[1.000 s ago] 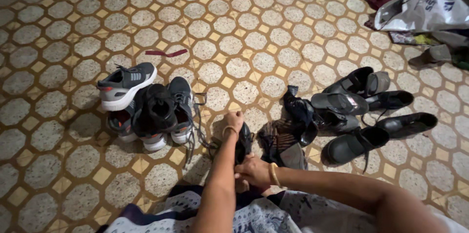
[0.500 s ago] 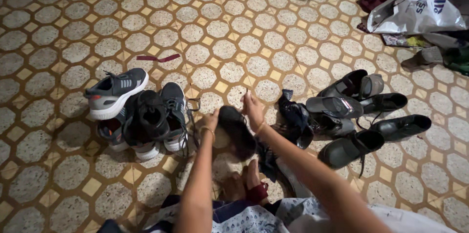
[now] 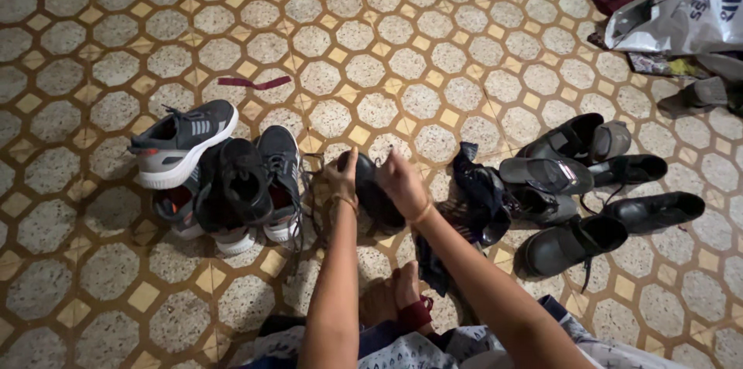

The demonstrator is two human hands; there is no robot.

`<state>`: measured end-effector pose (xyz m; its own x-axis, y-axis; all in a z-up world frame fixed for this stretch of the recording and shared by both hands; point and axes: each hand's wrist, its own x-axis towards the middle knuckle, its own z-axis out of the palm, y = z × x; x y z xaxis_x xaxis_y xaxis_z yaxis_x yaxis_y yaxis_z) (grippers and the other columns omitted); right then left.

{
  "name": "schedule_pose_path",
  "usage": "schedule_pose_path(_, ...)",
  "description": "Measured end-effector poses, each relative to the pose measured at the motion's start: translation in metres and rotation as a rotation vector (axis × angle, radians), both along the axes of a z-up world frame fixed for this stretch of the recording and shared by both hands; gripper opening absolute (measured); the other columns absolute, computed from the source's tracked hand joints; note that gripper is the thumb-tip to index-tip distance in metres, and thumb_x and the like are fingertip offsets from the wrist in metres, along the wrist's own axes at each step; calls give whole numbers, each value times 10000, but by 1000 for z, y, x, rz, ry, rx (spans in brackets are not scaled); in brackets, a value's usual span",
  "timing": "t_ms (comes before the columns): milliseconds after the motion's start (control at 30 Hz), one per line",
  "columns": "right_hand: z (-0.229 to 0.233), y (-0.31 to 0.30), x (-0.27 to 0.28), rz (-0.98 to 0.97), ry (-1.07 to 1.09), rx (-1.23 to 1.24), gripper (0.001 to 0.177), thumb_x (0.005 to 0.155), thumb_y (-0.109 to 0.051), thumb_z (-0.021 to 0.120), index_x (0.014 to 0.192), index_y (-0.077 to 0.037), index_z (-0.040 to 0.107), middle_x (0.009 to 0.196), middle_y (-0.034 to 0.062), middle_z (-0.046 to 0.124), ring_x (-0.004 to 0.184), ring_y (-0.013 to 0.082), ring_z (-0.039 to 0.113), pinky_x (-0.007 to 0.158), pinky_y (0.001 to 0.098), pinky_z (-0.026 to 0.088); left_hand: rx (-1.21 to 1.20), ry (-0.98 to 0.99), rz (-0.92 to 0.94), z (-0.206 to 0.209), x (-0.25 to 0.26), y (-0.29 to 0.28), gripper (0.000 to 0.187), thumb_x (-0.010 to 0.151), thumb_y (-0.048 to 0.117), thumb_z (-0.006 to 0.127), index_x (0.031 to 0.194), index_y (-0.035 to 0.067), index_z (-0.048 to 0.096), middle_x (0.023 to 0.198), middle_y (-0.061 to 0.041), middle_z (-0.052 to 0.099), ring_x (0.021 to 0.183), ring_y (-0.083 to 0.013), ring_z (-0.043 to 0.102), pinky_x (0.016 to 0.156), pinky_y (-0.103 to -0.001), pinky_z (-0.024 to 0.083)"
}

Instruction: The person sits on the floor and works on a black shoe, manipulating the laces and the upper part of the shoe. They appear to be threading or adjusting the laces and possibly repairing the shoe's structure.

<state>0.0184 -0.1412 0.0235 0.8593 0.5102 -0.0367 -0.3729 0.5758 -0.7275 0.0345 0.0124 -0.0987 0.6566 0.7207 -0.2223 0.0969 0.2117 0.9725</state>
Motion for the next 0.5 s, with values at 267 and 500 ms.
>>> schedule_pose_path(267,14,23,-32,324,-375,-490,392,1113,-367,449,958,-62,641,782,-5,641,703,69,548,647,242,440,619,329,29,51,-6,27,550,827,500,723,1124,37,731,1033,-263,722,931,-458,693,788,-517,547)
schedule_pose_path(500,40,56,-18,18,-85,-242,332,1105,-353,458,1057,-74,631,710,-61,469,610,51,394,548,208,325,655,370,-172,65,0,41,439,908,465,585,956,69,768,954,-223,744,910,-419,713,809,-510,549)
